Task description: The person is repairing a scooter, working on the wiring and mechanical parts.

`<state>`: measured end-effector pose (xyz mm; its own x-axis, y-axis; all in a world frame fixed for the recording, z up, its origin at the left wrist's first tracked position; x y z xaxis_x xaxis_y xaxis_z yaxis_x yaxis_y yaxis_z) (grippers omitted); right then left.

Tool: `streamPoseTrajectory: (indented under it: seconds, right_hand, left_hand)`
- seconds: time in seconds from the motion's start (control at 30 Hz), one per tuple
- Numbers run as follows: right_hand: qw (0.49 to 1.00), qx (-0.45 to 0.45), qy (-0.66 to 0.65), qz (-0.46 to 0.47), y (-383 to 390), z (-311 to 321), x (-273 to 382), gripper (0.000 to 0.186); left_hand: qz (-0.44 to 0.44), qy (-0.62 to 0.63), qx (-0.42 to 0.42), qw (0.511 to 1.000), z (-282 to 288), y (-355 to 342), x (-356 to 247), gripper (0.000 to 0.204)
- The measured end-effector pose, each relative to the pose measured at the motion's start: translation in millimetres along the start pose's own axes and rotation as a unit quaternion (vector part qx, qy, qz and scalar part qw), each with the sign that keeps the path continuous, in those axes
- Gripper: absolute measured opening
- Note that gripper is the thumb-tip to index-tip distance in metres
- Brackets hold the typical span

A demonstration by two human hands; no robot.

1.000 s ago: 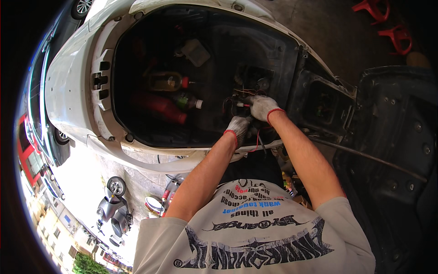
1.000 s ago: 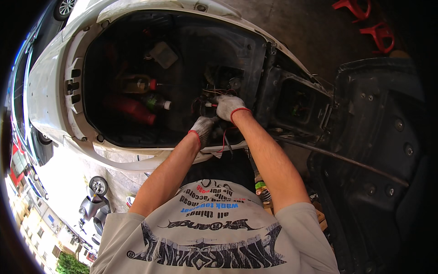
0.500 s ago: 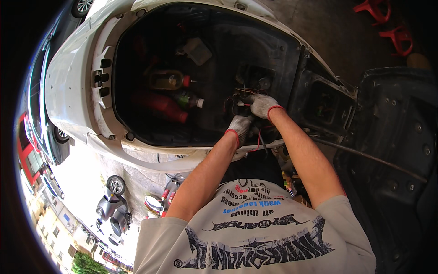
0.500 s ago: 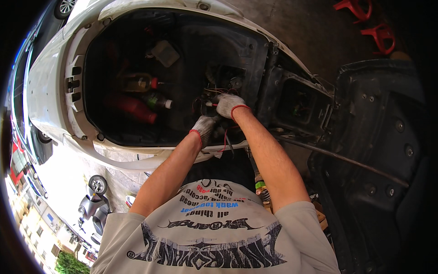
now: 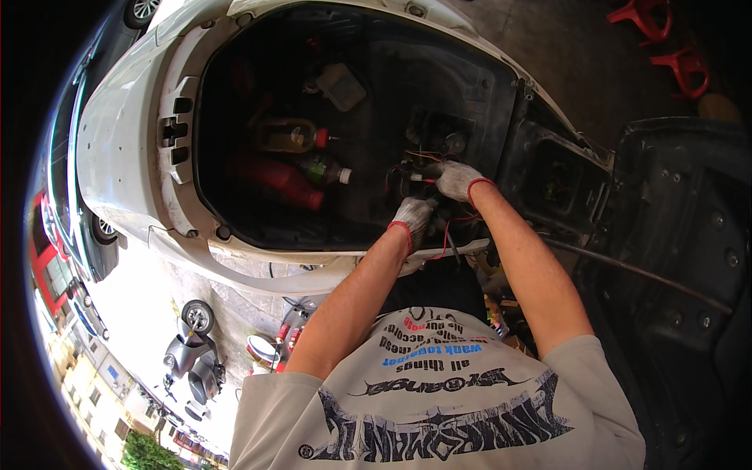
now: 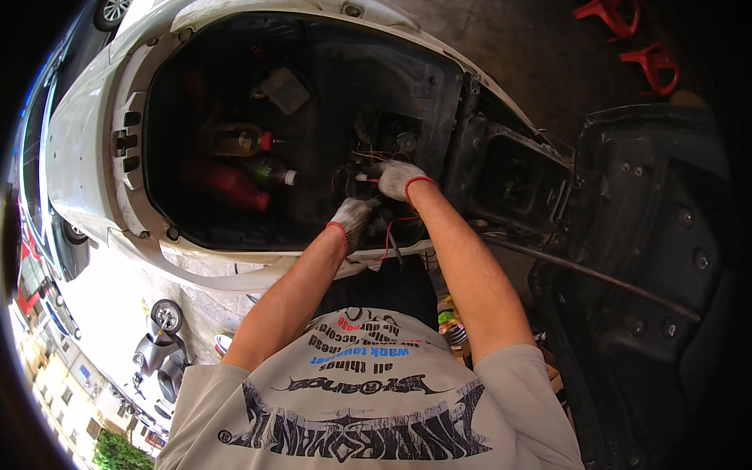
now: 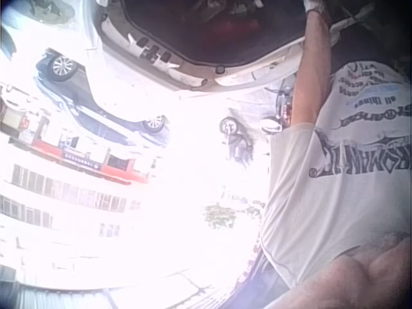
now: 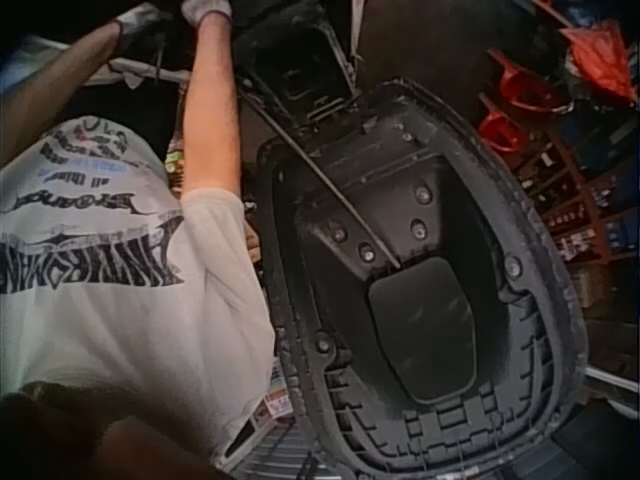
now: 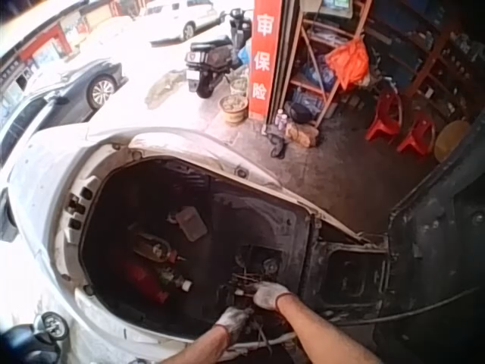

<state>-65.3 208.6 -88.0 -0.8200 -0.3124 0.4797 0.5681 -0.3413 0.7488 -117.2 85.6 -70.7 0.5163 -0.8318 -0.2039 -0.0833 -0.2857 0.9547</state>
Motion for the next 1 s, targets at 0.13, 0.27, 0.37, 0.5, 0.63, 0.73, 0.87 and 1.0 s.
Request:
streamPoseTrajectory:
  seconds: [0.13, 0.27, 0.37, 0.5, 0.63, 0.73, 0.87, 1.0]
  right_hand:
    - [1.0, -0.01, -0.009, 0.001, -3.5, -2.1, -1.1, 0.04]
    - [1.0, -0.013, -0.015, -0.003, -1.8, -1.9, 0.4, 0.04]
    - [1.0, -0.017, -0.016, 0.002, -1.8, -1.6, -0.3, 0.04]
    - [1.0, -0.006, -0.006, 0.014, -4.9, -3.3, 0.6, 0.039]
    - [1.0, -0.006, 0.025, 0.008, -11.7, -9.1, -3.5, 0.038]
    - [1.0, -0.013, -0.003, 0.006, -9.8, -6.6, 0.8, 0.038]
    - [1.0, 0.003, -0.006, -0.009, -7.6, -5.6, 3.5, 0.039]
    - [1.0, -0.012, -0.012, -0.013, -6.7, -5.0, 2.1, 0.04]
  left_hand:
    - [-0.006, 0.014, 0.0, 1.0, -0.3, -0.8, -0.5, 0.021]
    - [-0.008, 0.006, 0.0, 1.0, 0.8, -2.1, 0.3, 0.022]
    - [-0.009, 0.001, 0.002, 1.0, 0.4, -2.6, 0.5, 0.021]
    - [-0.002, 0.006, -0.001, 1.0, 0.6, -3.0, 1.5, 0.021]
    - [-0.013, 0.007, 0.007, 1.0, -1.3, -1.8, -0.3, 0.021]
    - [-0.017, 0.0, 0.009, 1.0, -0.9, -0.5, -1.7, 0.022]
    - [-0.028, 0.005, 0.007, 1.0, -0.6, -0.9, -1.5, 0.022]
    - [-0.019, 0.0, 0.001, 1.0, -1.1, 1.3, -2.6, 0.022]
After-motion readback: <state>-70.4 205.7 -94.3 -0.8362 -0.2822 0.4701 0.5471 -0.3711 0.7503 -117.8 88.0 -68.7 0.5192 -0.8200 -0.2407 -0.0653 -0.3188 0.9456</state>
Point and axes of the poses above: each hand's wrist, its own y-axis away from the middle knuckle, its own z-axis out of the back of the hand, x = y × z, the point moved 7 cm from there along -y, towards the middle knuckle, and after that the axes turned 1 degree about y, right-handed, at the moved point
